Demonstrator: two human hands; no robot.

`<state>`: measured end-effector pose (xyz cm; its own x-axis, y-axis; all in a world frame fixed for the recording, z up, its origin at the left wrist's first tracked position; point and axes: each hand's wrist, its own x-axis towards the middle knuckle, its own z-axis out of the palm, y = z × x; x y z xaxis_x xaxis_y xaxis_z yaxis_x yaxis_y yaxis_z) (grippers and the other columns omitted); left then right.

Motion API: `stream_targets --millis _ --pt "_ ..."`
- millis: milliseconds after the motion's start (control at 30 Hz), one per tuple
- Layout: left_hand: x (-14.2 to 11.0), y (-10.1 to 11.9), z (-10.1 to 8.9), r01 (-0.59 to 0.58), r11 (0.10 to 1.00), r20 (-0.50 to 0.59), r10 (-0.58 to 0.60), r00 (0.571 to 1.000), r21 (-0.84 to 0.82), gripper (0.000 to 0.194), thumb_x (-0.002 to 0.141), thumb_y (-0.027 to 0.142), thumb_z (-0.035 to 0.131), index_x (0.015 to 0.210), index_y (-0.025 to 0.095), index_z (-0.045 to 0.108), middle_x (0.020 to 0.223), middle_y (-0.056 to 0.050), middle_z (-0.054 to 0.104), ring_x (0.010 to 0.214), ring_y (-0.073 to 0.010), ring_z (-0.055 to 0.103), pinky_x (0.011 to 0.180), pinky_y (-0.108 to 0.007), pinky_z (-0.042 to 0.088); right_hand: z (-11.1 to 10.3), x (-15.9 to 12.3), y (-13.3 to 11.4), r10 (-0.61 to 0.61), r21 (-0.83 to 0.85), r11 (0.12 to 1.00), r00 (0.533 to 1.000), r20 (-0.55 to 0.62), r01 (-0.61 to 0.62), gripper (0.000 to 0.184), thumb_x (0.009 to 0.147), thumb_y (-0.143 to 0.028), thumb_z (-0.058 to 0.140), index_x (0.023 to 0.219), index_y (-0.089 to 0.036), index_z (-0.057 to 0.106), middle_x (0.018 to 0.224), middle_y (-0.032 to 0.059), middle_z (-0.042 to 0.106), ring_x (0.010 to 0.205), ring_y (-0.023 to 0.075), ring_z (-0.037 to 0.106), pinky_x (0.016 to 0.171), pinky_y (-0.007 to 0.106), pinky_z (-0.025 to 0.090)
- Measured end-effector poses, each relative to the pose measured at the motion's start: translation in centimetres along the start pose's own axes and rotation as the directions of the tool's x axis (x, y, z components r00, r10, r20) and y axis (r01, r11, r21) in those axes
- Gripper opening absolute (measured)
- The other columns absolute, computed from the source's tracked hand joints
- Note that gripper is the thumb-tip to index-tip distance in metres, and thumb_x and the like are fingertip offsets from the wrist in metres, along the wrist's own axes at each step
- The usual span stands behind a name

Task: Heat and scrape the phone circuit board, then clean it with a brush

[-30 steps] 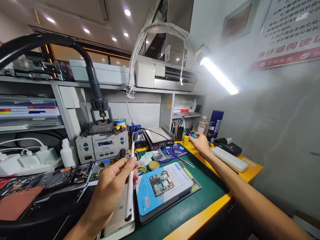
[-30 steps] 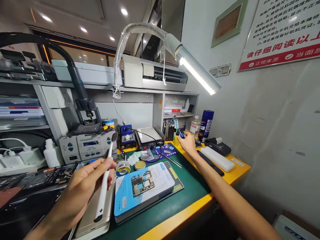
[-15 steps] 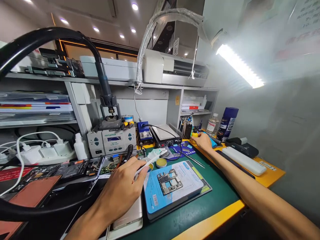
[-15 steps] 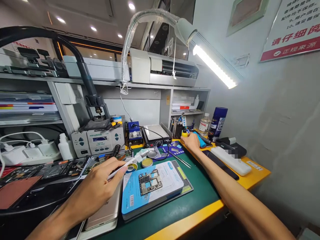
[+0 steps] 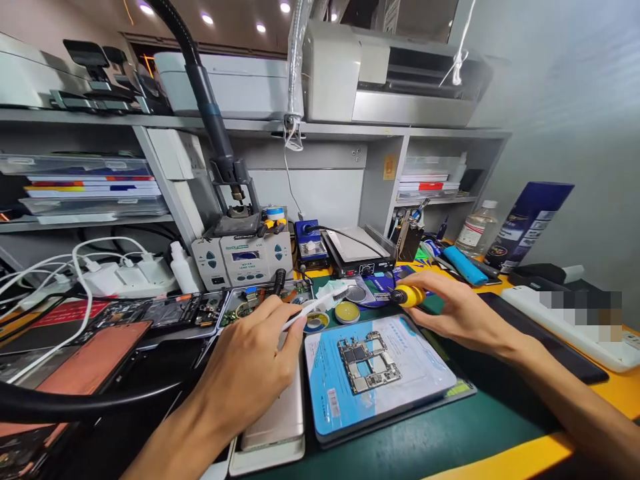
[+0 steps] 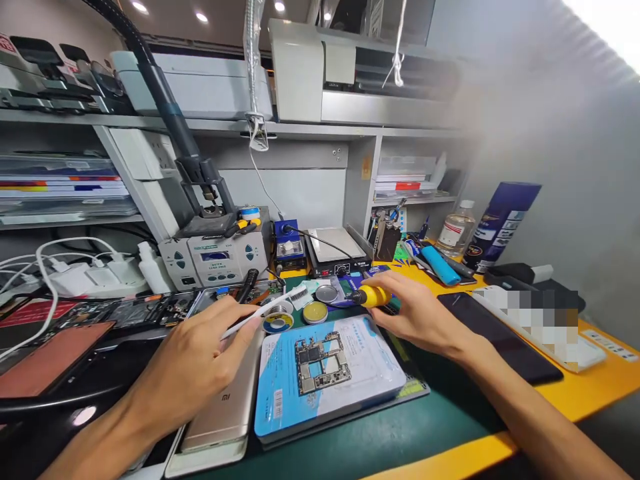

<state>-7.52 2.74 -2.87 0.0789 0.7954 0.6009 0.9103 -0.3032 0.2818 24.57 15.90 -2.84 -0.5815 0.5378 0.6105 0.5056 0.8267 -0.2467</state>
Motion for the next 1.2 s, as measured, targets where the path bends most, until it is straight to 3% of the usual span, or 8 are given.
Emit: stream_targets --millis 167,367,600,900,1200 --pt "-0.3 0.3 0.3 -0.017 0.999 0.01 0.016 1.0 0.045 0.029 0.101 0.034 0.037 0.106 0.029 0.065 0.092 -0.005 0.067 0.07 -0.0211 0.065 0.061 -0.041 0.051 0.7 -0.7 -0.4 -0.166 -0.108 0.98 0.985 0.041 0.17 0.042 0.089 -0.014 0.065 0.128 -0.028 0.063 0.123 0.0087 0.069 0.111 0.0266 0.068 0.093 0.044 0.062" --pt "-0.4 0.3 0.2 -0.06 0.995 -0.003 0.061 0.998 0.077 0.026 0.102 0.034 0.037 0.111 0.031 0.062 0.09 -0.003 0.065 0.069 -0.0202 0.064 0.058 -0.041 0.051 1.1 -0.9 -1.1 -0.232 -0.246 0.937 0.969 0.087 0.246 0.042 0.093 -0.012 0.058 0.133 -0.027 0.06 0.128 0.0108 0.065 0.121 0.0305 0.063 0.097 0.049 0.06" --pt "-0.6 0.5 0.1 -0.095 0.99 -0.006 0.096 0.995 0.101 0.025 0.101 0.033 0.038 0.112 0.03 0.061 0.09 -0.003 0.065 0.065 -0.019 0.062 0.054 -0.04 0.047 1.0 -0.5 -1.8 -0.315 -0.42 0.834 0.934 0.172 0.358 0.041 0.096 -0.013 0.056 0.135 -0.023 0.059 0.127 0.0121 0.065 0.124 0.0305 0.062 0.1 0.046 0.06" --pt "-0.4 0.4 0.3 -0.116 0.988 -0.029 0.119 0.992 0.104 0.025 0.101 0.031 0.039 0.113 0.028 0.061 0.088 -0.004 0.063 0.061 -0.018 0.058 0.052 -0.038 0.043 0.5 -0.7 -2.5 -0.327 -0.472 0.792 0.922 0.209 0.388 0.039 0.099 -0.016 0.053 0.137 -0.023 0.059 0.13 0.012 0.065 0.129 0.03 0.059 0.108 0.046 0.055" --pt "-0.4 0.8 -0.1 -0.116 0.987 -0.03 0.12 0.992 0.113 0.024 0.101 0.028 0.038 0.11 0.027 0.061 0.087 -0.005 0.063 0.062 -0.019 0.059 0.054 -0.039 0.044 -0.3 -0.5 -3.5 -0.346 -0.473 0.778 0.91 0.226 0.414 0.048 0.094 -0.008 0.053 0.139 -0.023 0.058 0.131 0.0127 0.067 0.128 0.0323 0.061 0.105 0.049 0.058"
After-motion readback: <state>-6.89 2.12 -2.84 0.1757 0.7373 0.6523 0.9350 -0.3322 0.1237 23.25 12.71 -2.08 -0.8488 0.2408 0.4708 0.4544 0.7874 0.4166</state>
